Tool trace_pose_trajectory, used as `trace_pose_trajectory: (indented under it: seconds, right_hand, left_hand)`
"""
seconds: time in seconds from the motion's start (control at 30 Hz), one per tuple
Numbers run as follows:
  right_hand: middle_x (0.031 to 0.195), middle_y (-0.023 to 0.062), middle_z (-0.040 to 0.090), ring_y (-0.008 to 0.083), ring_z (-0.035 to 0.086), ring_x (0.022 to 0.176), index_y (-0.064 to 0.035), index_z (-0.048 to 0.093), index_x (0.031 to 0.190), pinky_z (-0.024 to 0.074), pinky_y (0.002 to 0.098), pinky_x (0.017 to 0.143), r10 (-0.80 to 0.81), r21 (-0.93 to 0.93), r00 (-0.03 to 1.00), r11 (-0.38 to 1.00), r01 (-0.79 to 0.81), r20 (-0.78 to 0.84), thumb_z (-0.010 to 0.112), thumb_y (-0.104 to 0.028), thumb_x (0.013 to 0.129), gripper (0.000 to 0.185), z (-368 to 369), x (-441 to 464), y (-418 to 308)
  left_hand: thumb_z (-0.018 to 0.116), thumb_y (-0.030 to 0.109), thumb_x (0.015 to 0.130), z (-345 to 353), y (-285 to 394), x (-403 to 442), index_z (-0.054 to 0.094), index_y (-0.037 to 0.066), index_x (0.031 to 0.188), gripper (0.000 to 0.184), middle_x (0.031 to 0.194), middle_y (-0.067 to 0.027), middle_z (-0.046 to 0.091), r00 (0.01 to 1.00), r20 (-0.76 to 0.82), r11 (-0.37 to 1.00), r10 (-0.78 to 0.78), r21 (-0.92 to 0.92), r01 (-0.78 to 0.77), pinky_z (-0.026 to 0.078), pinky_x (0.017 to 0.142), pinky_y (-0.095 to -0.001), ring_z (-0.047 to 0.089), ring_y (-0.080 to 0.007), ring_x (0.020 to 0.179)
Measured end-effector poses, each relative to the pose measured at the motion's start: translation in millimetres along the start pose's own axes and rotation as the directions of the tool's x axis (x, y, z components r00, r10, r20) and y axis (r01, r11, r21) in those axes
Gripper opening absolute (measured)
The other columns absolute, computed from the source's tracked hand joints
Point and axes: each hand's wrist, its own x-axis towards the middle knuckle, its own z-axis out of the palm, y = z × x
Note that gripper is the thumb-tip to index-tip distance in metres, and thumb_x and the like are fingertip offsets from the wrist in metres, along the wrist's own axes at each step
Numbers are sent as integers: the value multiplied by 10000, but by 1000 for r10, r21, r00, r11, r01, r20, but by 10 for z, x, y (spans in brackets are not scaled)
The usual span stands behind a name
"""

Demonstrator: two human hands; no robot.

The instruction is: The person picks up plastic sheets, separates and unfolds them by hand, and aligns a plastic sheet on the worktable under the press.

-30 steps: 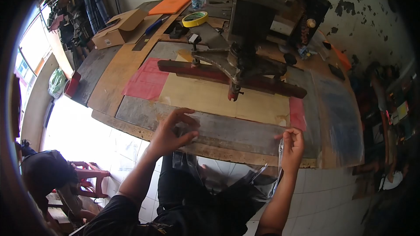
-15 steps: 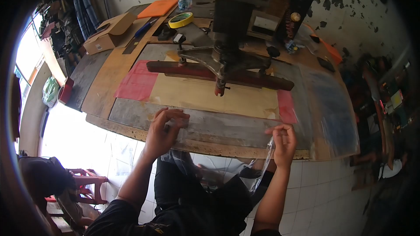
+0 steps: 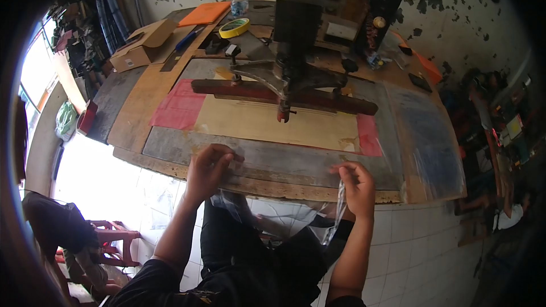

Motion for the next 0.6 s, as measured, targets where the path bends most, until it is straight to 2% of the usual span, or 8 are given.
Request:
trace_pose_trajectory:
  seconds: [0.03, 0.1, 0.2, 0.27, 0.33, 0.4, 0.47, 0.6]
  right_hand:
    - [1014, 82, 797, 156, 733, 1000, -1, 715, 1105, 530, 302, 926, 4, -29, 998, 1000, -6, -58, 672, -178, 1080, 184, -38, 8, 19]
    - [980, 70, 776, 147, 719, 987, -1, 712, 1098, 522, 300, 934, -6, -67, 988, 998, -4, -157, 689, -186, 1073, 188, -83, 20, 15]
    - [1000, 63, 773, 139, 712, 983, -1, 705, 1088, 524, 305, 937, -33, -188, 978, 982, -7, -207, 691, -191, 1074, 191, -91, -8, -121]
    - [1041, 93, 762, 189, 716, 1029, -4, 694, 1102, 516, 334, 978, 8, -223, 984, 974, -48, -178, 709, -177, 1050, 181, -61, -28, -261]
    - [1159, 130, 741, 276, 686, 1160, -20, 681, 1186, 477, 377, 1065, -115, -465, 978, 885, 20, -176, 721, -148, 1017, 215, 18, -64, -375]
    - [1293, 145, 696, 335, 614, 1288, -37, 656, 1303, 415, 441, 1147, -189, -566, 972, 820, 79, -139, 734, -137, 987, 341, 120, -97, -572]
    - [1358, 135, 674, 323, 583, 1336, -34, 633, 1378, 393, 490, 1166, -414, -752, 910, 593, 288, 22, 765, -205, 982, 451, 272, -73, -796]
    - [1341, 149, 683, 323, 601, 1319, -24, 636, 1393, 396, 519, 1160, -417, -695, 868, 541, 475, 269, 785, -283, 971, 517, 603, 46, -1010]
  left_hand:
    - [715, 81, 1004, 4, 37, -38, 695, 15, 1021, 70, 975, -90, 822, 1000, -6, 1000, 2, 3, -2, 535, 996, -404, 768, -289, 975]
    - [701, 91, 1019, 42, 79, -156, 706, 8, 1036, 85, 973, -99, 824, 967, 45, 942, 252, 216, -255, 531, 1033, -415, 776, -288, 1001]
    - [692, 103, 1029, 56, 89, -136, 714, -2, 1052, 110, 990, -113, 824, 948, 106, 932, 299, 181, -315, 519, 1075, -430, 776, -297, 1036]
    - [677, 116, 1044, 61, -7, -57, 719, -9, 1085, 138, 996, -112, 825, 957, 114, 947, 266, 153, -282, 522, 1084, -427, 781, -293, 1043]
    - [644, 108, 1069, 110, -5, -14, 712, -19, 1133, 158, 995, -103, 828, 978, 66, 978, 199, 53, -203, 550, 1033, -390, 792, -252, 1035]
    - [620, 98, 1082, 135, -32, 11, 694, -22, 1186, 175, 1010, -102, 828, 988, 106, 992, 115, -62, -109, 559, 1003, -364, 792, -228, 1038]
    - [597, 88, 1096, 152, -46, 27, 675, -25, 1239, 199, 1025, -102, 827, 986, 161, 985, 38, -171, -10, 568, 972, -338, 792, -203, 1040]
    - [549, 40, 1108, 124, -48, 30, 515, 10, 1456, 351, 1108, -124, 808, 962, 266, 978, 68, -207, -11, 569, 948, -322, 782, -187, 1059]
